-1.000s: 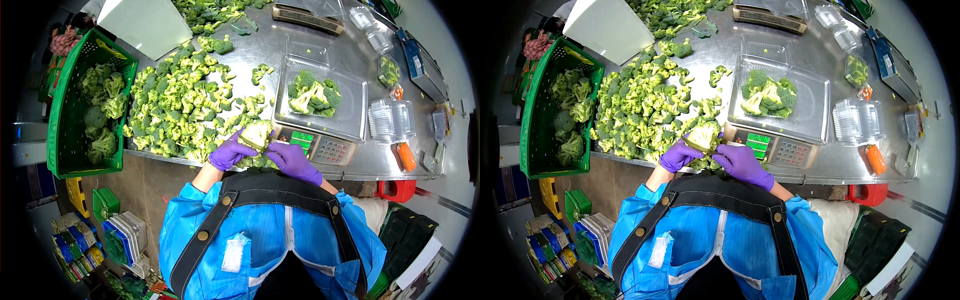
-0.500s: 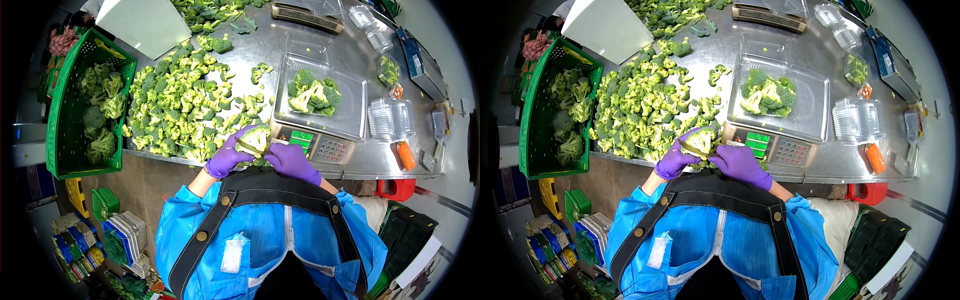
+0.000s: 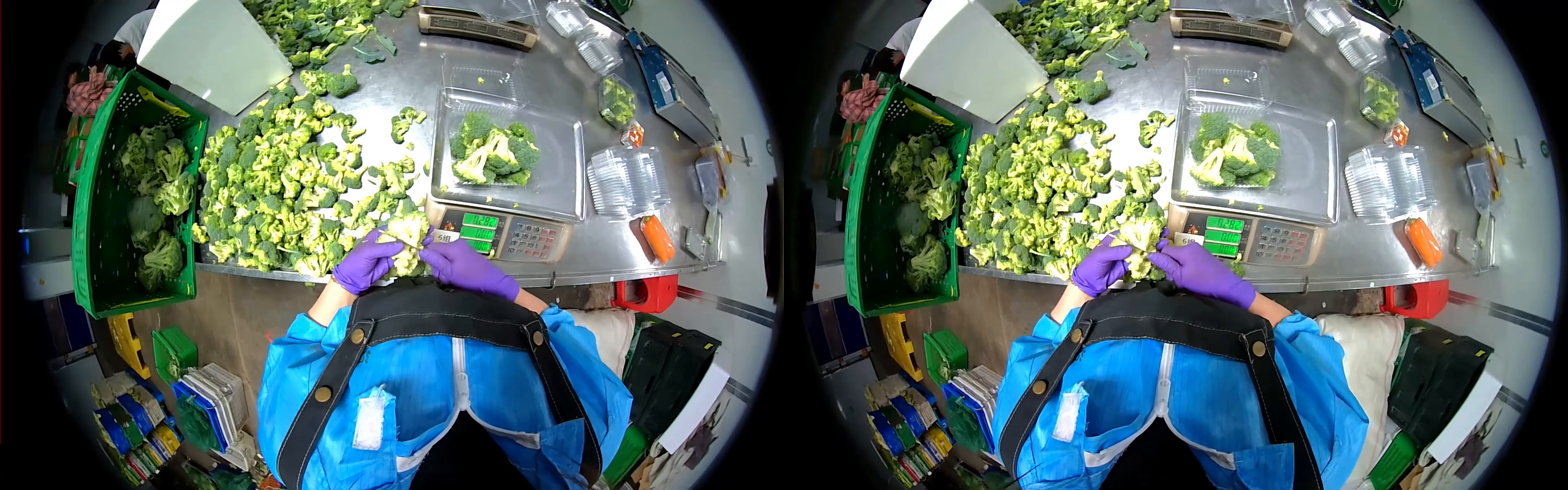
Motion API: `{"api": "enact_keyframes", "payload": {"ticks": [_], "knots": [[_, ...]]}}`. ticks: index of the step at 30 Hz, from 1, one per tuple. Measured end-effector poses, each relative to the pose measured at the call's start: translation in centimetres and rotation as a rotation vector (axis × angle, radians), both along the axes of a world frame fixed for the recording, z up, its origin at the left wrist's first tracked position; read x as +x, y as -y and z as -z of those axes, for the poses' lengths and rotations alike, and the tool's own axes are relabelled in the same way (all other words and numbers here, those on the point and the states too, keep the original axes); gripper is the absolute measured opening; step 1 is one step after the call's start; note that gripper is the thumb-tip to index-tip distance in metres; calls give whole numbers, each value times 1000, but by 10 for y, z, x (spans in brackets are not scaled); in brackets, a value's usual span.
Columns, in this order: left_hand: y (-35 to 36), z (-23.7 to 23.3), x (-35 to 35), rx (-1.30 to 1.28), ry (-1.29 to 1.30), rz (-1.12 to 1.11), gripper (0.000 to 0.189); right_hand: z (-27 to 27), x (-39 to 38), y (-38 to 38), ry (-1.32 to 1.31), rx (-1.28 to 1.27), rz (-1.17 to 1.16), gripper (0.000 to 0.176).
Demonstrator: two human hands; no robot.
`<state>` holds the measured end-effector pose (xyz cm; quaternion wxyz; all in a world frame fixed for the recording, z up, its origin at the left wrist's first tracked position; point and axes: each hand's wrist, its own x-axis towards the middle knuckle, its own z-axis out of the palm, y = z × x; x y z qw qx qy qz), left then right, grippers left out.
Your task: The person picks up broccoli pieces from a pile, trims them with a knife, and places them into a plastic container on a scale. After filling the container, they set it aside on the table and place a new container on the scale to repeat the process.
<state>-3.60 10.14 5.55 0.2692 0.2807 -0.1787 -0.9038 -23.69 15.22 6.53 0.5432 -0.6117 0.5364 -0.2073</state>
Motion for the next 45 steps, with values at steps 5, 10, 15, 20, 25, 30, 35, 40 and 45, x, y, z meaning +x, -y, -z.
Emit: {"api": "enact_keyframes", "payload": {"ticks": [5,10,15,20,25,30,35,40,45], "knots": [[9,-9,-4,67,115,-5,48,-34,-2,0,-7,-206,167,49],[9,12,2,21,337,248,66,-34,-11,14,-172,-571,108,65],[14,-7,-7,-158,1,363,74,-24,-36,17,186,-275,366,56],[18,2,-12,52,-40,63,59,-64,-74,59,-424,-664,699,58],[17,4,-16,36,-228,95,56,-51,-98,107,-801,-649,650,55],[17,8,-16,20,-259,17,58,-26,-127,126,-762,-633,551,48],[26,19,-23,-42,-165,-104,48,-69,-121,109,-506,-580,744,40],[26,-7,-47,-107,-1,-128,38,-76,-76,63,-23,-453,489,45],[9,-13,-59,-193,98,-152,34,-41,-23,23,-274,-671,185,63]]}}
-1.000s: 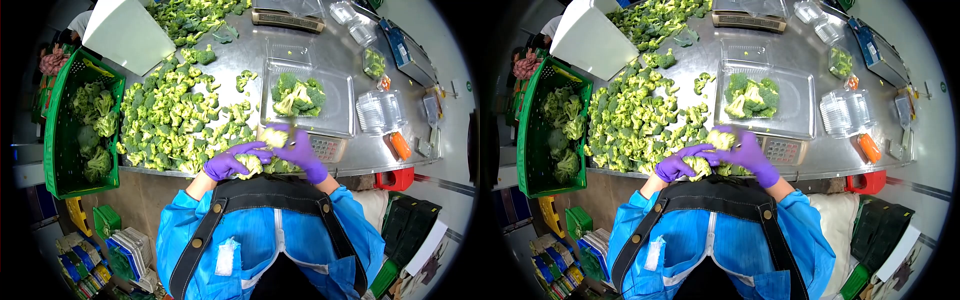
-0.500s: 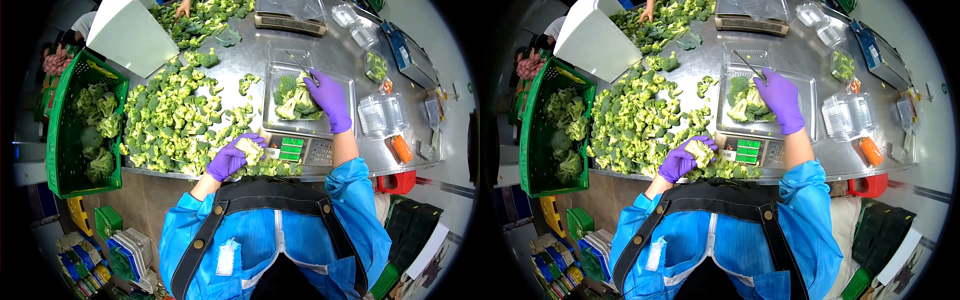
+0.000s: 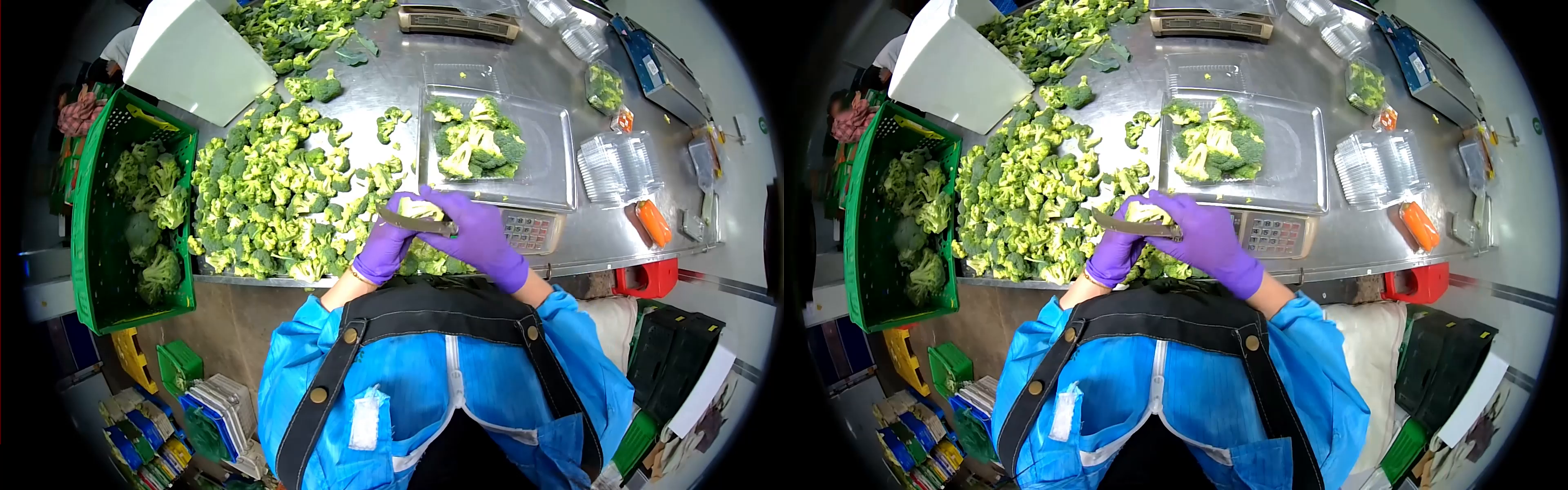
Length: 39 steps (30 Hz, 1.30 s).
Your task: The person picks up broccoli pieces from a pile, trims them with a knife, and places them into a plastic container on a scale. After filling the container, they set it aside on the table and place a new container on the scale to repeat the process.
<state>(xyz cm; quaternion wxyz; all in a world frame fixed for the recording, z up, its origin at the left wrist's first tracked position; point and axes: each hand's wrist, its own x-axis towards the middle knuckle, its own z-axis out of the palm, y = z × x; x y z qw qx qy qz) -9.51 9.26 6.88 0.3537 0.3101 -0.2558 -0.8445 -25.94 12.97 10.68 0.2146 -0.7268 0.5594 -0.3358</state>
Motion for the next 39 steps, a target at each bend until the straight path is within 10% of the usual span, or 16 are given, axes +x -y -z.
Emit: {"api": "enact_keyframes", "payload": {"ticks": [13,17,29,35,39], "knots": [[-13,28,56,-208,284,168,36,43,6,-40,274,429,-155,30],[13,22,79,42,377,-76,33,46,-32,-50,229,454,-329,29],[92,-31,-74,-1328,812,90,57,20,-49,-41,453,357,244,21],[114,-25,-80,-1398,933,45,61,17,-65,-49,565,317,325,16],[142,-6,-63,-980,797,-69,44,13,-101,-33,803,241,633,23]]}}
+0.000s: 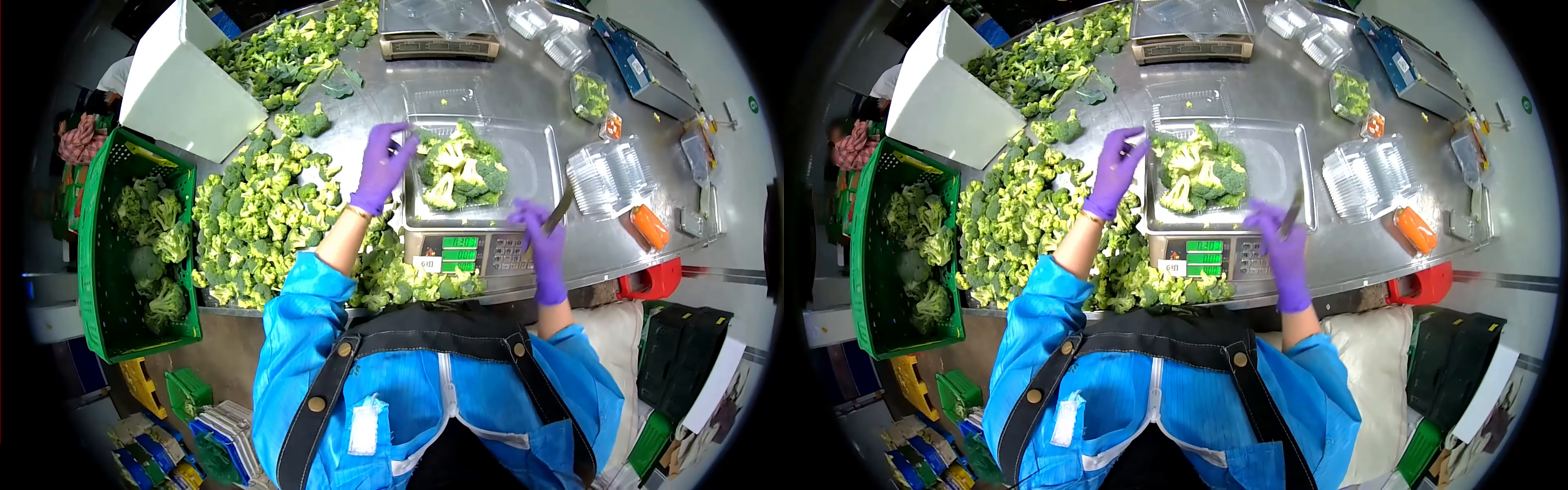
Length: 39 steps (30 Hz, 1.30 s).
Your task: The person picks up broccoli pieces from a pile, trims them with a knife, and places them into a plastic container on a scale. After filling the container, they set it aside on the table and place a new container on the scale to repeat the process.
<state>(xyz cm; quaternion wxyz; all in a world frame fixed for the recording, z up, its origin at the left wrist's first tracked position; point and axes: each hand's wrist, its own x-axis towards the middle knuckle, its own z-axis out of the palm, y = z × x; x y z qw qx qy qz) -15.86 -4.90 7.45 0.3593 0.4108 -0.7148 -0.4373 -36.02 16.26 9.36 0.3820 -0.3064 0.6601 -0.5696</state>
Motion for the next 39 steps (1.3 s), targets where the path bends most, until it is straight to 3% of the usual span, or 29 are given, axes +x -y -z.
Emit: {"api": "enact_keyframes", "payload": {"ticks": [2,3,4,6,9,11,12,14,16,17,18,20,21,22,24,26,28,31,34,36,37,39], "knots": [[17,26,4,89,-93,-82,39,0,-21,20,22,-66,95,31],[23,32,5,131,-66,-60,48,1,-31,30,8,-71,113,36],[26,33,3,377,-172,-44,52,10,-43,40,7,-66,85,39],[35,48,-4,446,-257,-25,60,21,-59,61,7,-60,62,43],[51,52,-14,637,-218,-40,68,25,-69,94,8,3,25,39],[55,43,-23,690,-258,-1,71,22,-77,113,87,246,-48,43],[59,38,-27,741,-303,32,74,23,-80,122,87,242,-44,43],[68,45,-28,690,-210,63,74,29,-85,135,256,222,-131,50],[54,30,-31,329,-293,51,70,31,-88,140,246,224,-155,48],[46,18,-28,361,-386,69,56,24,-85,137,319,68,-140,46],[43,20,-23,351,-386,70,56,18,-80,134,391,-88,-125,44],[37,31,-11,380,-509,105,47,13,-79,123,408,-77,-103,44],[24,21,-4,278,-392,130,40,12,-78,116,426,-59,-77,43],[13,20,2,222,-367,179,38,12,-75,108,424,-61,-76,43],[-11,22,11,211,-300,156,34,14,-67,90,89,-3,-121,48],[-34,18,10,180,-405,120,35,8,-56,74,-2,97,-152,53],[-39,21,14,256,-388,102,42,11,-49,64,88,73,-135,56],[-44,23,16,509,-418,87,57,9,-38,49,90,110,-155,53],[-52,17,18,489,-334,133,57,21,-29,41,103,125,-163,52],[-59,16,18,466,-284,129,62,35,-20,40,77,-10,58,51],[-66,14,17,517,-313,120,63,40,-20,37,76,-16,56,51],[-71,17,14,528,-322,100,68,44,-23,33,174,125,10,49]]}}
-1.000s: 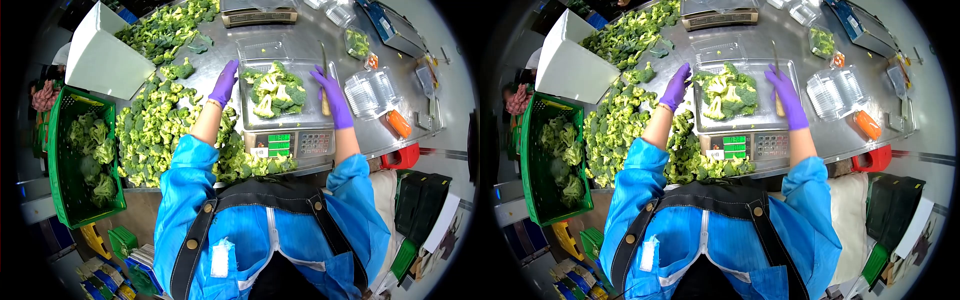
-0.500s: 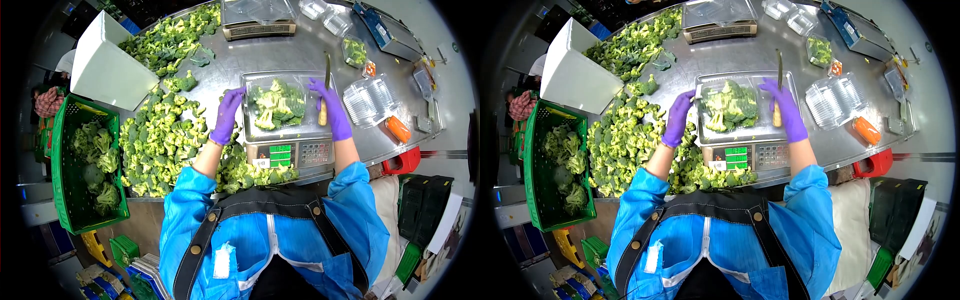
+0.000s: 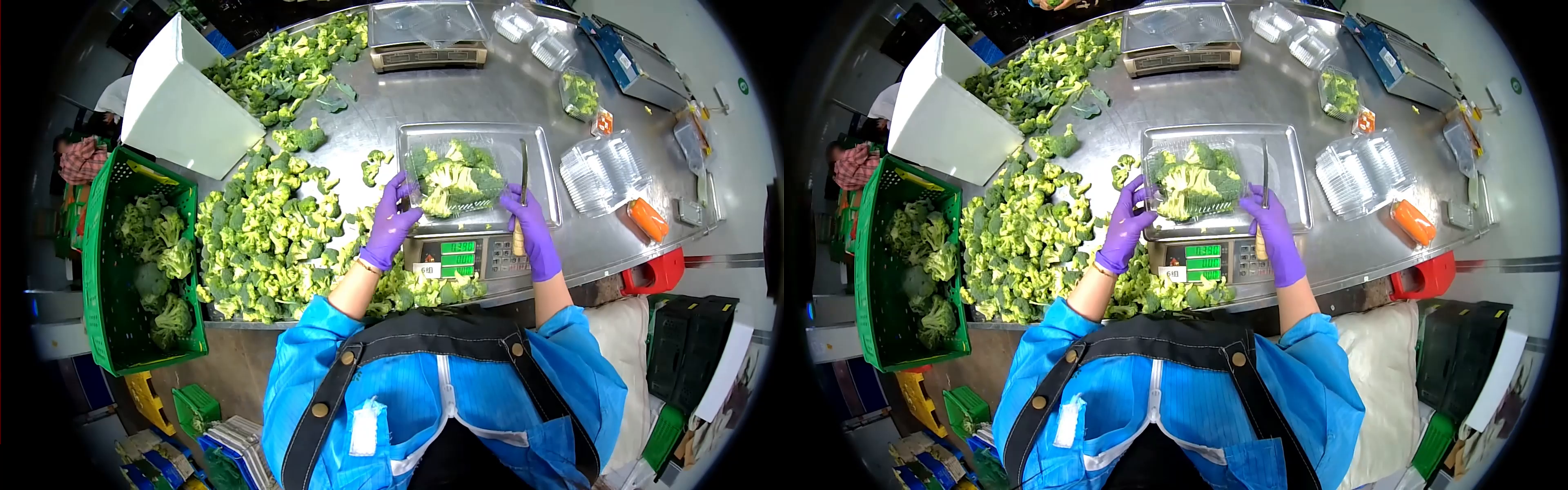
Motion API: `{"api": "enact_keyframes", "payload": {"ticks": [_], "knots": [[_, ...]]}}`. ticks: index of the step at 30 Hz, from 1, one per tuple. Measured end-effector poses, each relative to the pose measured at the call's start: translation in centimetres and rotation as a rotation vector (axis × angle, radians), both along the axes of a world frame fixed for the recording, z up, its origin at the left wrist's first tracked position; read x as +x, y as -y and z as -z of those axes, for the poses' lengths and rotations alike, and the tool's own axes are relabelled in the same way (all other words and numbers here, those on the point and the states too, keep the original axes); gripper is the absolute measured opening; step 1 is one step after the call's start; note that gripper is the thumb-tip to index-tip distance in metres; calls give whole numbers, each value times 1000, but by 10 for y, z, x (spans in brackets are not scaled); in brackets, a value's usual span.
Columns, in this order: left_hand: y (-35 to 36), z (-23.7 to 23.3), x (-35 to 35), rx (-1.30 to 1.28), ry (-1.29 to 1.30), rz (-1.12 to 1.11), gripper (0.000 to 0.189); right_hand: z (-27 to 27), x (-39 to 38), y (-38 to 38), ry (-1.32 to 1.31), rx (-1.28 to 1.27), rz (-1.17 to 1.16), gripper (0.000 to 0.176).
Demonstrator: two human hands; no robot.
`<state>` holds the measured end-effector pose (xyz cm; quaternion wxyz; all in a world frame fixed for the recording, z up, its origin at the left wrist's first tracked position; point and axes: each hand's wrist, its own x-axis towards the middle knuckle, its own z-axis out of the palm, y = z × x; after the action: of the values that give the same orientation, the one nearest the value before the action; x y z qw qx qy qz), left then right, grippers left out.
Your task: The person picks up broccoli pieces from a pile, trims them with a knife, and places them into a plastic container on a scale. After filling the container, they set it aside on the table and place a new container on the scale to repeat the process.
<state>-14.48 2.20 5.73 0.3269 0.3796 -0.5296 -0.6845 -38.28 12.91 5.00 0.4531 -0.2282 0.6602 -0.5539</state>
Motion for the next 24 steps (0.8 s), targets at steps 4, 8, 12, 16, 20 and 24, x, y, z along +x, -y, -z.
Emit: {"api": "enact_keyframes", "payload": {"ticks": [4,8,12,16,20,24], "knots": [[10,18,1,-30,60,15,71,-3,0,-4,52,42,2,43],[22,21,0,37,95,76,69,3,0,-6,85,67,-25,38],[23,18,-2,106,-8,106,68,7,-3,-5,86,82,-51,35],[4,15,4,32,132,0,39,11,-6,-7,113,54,-63,36],[7,6,7,391,190,122,23,15,-3,-8,270,44,6,29],[12,14,11,380,150,207,14,19,-8,-7,260,67,7,19]]}}
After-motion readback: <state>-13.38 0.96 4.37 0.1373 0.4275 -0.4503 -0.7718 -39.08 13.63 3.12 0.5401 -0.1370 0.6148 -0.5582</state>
